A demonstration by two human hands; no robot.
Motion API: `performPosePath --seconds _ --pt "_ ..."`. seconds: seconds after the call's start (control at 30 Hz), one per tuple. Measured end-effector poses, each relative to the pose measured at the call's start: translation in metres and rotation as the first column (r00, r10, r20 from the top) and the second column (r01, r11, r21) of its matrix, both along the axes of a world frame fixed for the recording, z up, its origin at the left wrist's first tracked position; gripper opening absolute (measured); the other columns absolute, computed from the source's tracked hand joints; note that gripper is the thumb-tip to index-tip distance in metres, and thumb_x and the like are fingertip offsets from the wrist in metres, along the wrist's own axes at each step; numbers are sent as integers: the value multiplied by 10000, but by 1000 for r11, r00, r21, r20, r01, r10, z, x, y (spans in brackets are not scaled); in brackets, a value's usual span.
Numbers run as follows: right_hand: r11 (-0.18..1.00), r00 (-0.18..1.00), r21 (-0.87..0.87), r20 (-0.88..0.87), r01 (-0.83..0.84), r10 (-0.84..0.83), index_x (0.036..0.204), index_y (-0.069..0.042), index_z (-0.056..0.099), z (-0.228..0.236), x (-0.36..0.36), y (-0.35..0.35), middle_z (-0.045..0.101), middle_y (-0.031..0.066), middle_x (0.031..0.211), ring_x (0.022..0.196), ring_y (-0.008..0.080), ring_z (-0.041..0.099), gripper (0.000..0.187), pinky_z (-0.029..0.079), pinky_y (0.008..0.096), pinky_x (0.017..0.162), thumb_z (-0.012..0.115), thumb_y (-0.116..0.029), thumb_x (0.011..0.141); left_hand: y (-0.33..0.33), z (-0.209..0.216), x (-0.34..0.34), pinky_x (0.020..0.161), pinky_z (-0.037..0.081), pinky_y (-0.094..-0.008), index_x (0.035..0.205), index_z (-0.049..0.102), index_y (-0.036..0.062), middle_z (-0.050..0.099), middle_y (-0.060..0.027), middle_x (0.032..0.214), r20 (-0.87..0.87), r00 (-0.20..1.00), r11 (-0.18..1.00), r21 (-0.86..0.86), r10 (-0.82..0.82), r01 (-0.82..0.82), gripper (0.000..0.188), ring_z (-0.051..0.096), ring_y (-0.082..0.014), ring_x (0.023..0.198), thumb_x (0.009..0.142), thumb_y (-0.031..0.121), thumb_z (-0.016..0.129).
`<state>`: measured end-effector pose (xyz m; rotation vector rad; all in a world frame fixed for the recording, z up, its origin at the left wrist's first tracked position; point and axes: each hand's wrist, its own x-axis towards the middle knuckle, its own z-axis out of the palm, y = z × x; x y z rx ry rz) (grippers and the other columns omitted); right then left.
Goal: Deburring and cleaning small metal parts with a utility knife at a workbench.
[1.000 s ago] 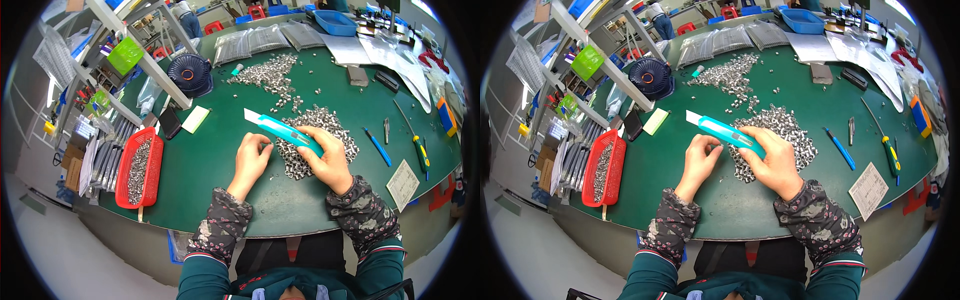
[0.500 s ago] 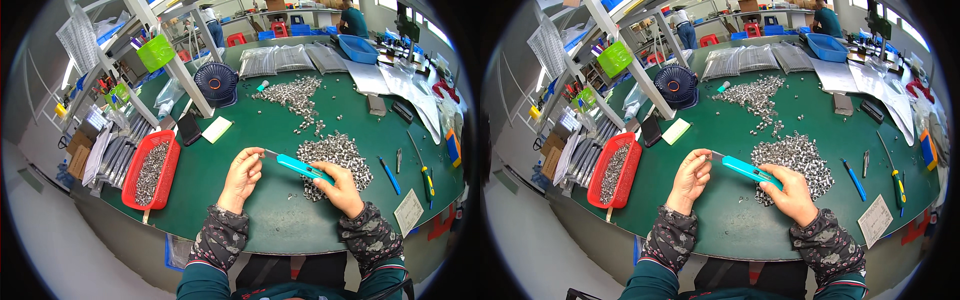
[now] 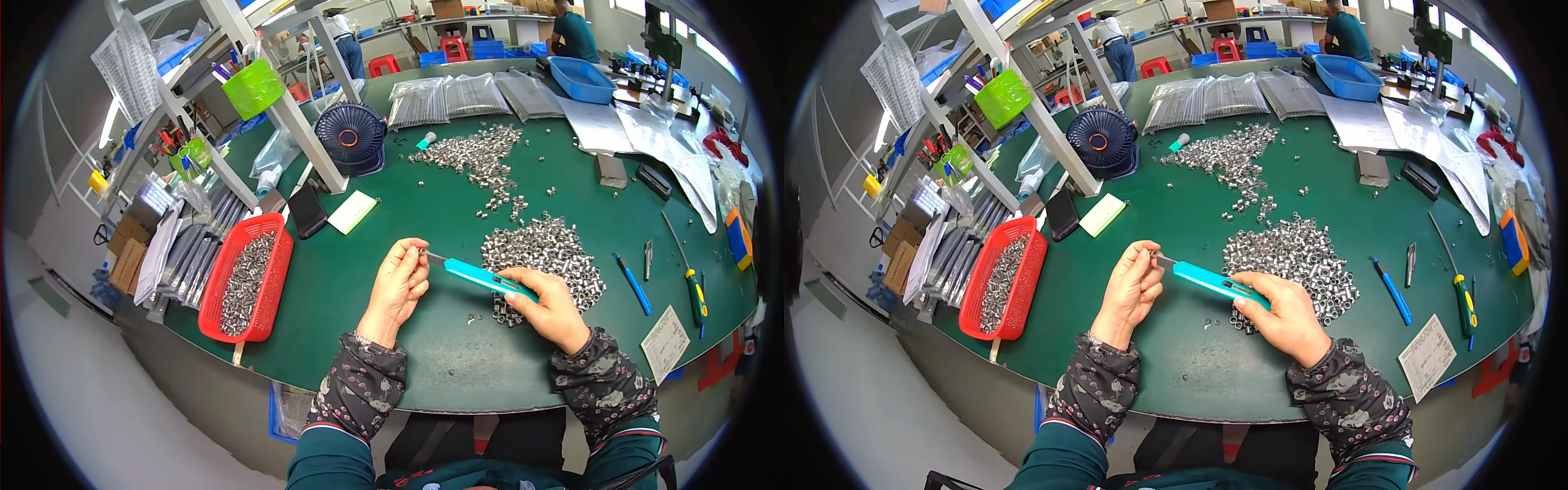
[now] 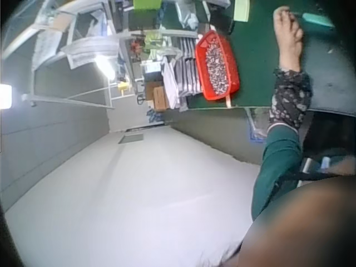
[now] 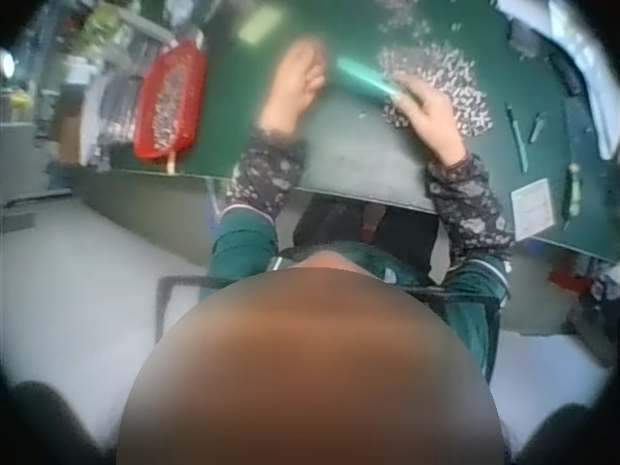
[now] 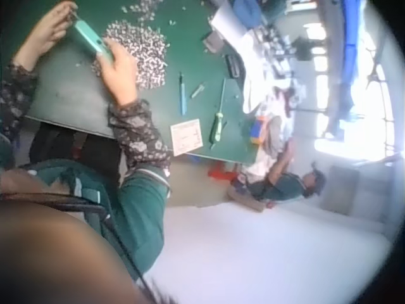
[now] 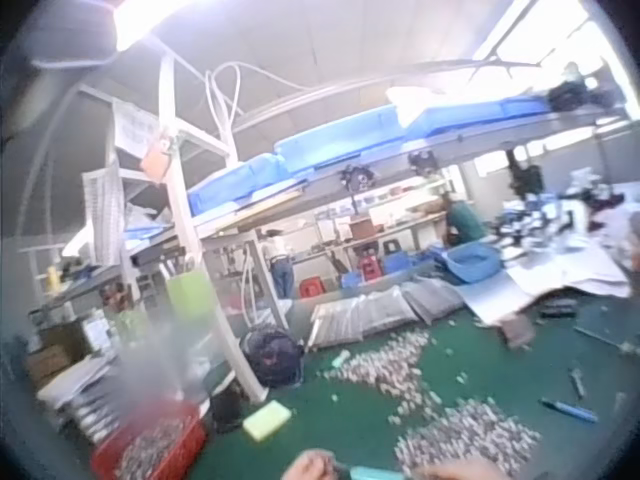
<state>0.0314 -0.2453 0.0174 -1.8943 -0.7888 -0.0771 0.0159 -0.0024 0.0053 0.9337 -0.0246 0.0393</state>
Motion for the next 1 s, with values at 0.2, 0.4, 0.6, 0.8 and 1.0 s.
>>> performPosePath --seconds 0.2,0.4,0.6,0.8,1.0 --pt "1000 999 -18 -49 -7 6 1039 -38 587 0 0 -1 624 141 876 760 278 614 299 473 340 673 602 -178 776 -1 -1 1 370 210 -143 988 526 59 492 -3 803 1 1000 1000 10 -5 4 132 284 -17 472 906 158 492" --pt "999 997 -35 -72 -30 27 1034 -41 591 0 0 -1 626 134 850 741 269 615 290 471 346 666 589 -195 788 -2 -1 0 371 212 -145 952 541 49 490 1 768 -17 999 999 39 39 -38 128 282 -15 462 894 160 517" --pt "998 999 -58 -47 -3 0 1035 -53 597 -1 -1 0 623 128 845 744 273 607 285 468 345 659 585 -200 792 1 -7 1 379 211 -146 943 542 48 511 -9 773 -15 999 997 68 41 -40 146 275 -20 471 900 181 503" --pt "990 996 -127 64 68 -60 1047 -96 597 0 -3 1 592 104 782 683 278 581 277 452 364 614 585 -213 797 -1 -9 1 381 210 -150 917 554 48 505 2 735 -9 998 996 59 60 -59 155 275 -20 467 898 195 508" --pt "981 982 -153 165 116 -90 1049 -112 593 3 -6 2 553 90 724 635 276 559 272 437 370 568 583 -221 800 -4 -5 -1 384 231 -152 893 557 45 456 22 653 -40 992 990 81 121 -118 166 312 -19 468 898 206 517"
